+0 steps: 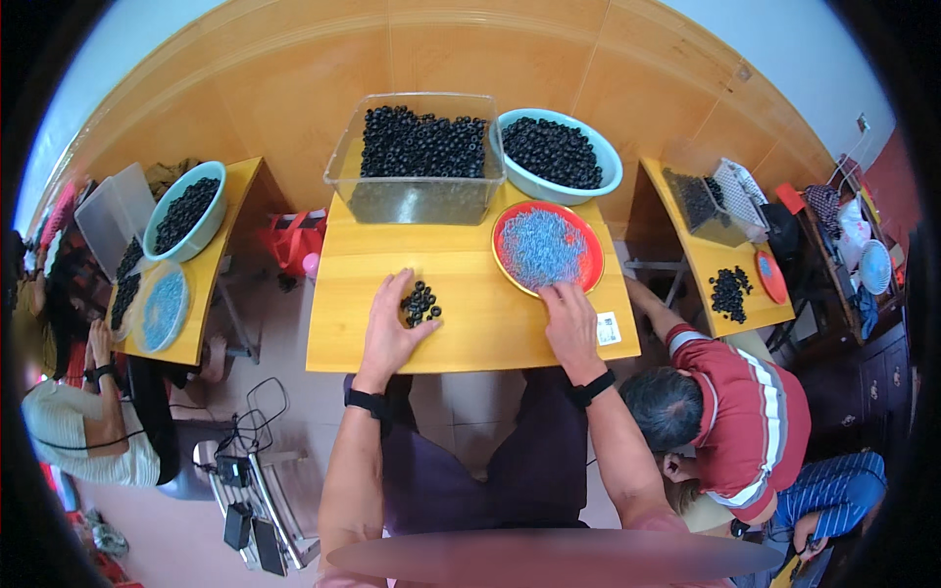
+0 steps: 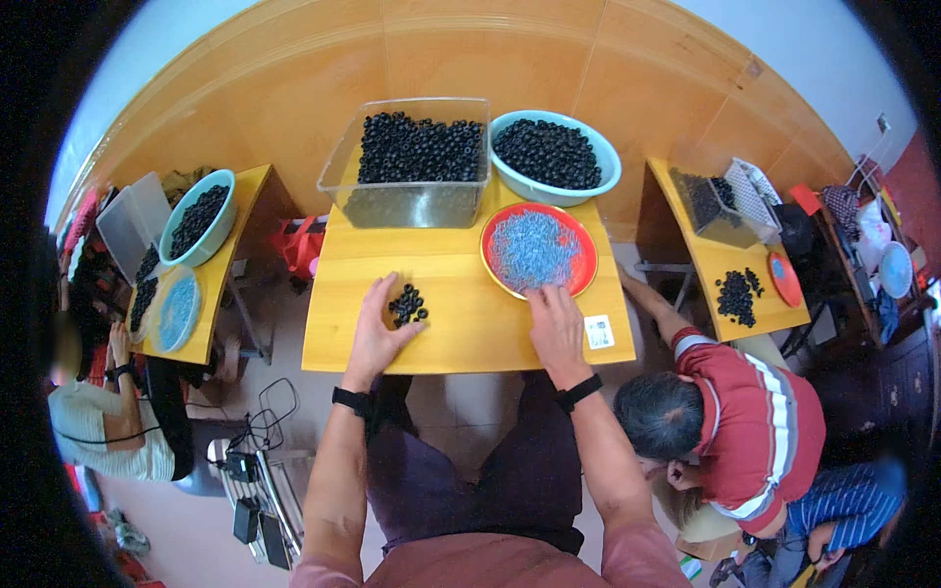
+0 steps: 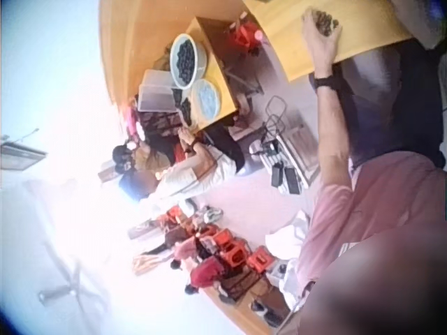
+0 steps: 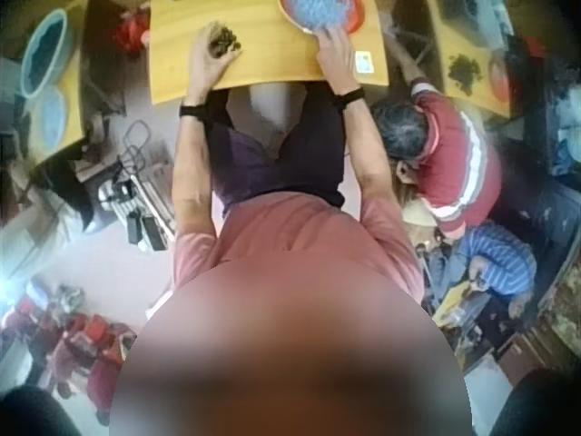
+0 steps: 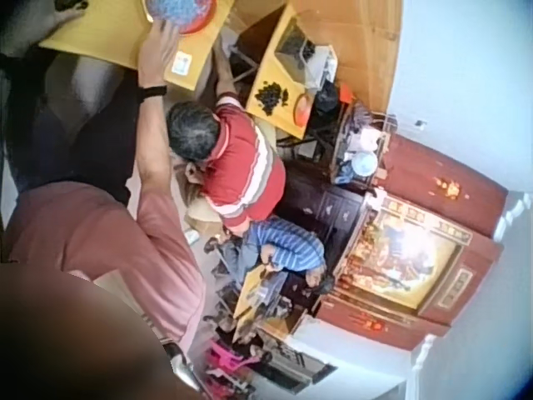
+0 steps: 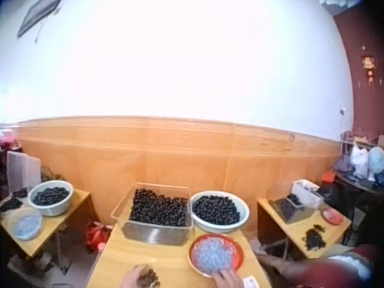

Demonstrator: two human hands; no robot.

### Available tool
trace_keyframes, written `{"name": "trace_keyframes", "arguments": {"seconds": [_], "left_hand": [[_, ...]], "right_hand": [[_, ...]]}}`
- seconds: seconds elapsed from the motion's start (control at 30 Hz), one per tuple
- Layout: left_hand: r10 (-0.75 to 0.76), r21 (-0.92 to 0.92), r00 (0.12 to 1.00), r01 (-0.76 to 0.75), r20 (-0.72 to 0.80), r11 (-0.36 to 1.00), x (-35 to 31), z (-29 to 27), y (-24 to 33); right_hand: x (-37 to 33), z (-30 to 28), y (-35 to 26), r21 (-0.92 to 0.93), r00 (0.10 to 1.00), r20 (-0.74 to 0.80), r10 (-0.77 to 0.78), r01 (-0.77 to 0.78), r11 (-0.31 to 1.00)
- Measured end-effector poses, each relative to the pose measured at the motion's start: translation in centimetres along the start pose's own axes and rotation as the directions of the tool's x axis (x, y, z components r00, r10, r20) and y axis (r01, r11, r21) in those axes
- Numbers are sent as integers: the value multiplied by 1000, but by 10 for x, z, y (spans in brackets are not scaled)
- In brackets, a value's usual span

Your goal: Sorting small black rubber gaskets and placing them on assembly plates or into bins.

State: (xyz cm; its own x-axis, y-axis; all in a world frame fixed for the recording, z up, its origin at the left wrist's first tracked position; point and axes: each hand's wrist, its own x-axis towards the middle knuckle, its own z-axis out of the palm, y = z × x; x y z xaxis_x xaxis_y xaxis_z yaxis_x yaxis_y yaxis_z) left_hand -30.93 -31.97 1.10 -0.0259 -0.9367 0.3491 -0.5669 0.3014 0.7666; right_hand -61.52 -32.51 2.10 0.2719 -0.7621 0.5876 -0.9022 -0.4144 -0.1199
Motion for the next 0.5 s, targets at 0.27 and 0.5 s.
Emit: {"name": "trace_keyframes", "arguments": {"seconds": [0.27, 0.5], "left_hand": [[-107, -12, 994, 106, -32, 994, -30, -18, -13], [-142, 80, 989, 139, 35, 987, -20, -5, -2]], "right_hand": [[-25, 5, -42, 378, 957, 219, 190, -263, 887], [28, 30, -100, 564, 922, 384, 43, -271, 780]]}}
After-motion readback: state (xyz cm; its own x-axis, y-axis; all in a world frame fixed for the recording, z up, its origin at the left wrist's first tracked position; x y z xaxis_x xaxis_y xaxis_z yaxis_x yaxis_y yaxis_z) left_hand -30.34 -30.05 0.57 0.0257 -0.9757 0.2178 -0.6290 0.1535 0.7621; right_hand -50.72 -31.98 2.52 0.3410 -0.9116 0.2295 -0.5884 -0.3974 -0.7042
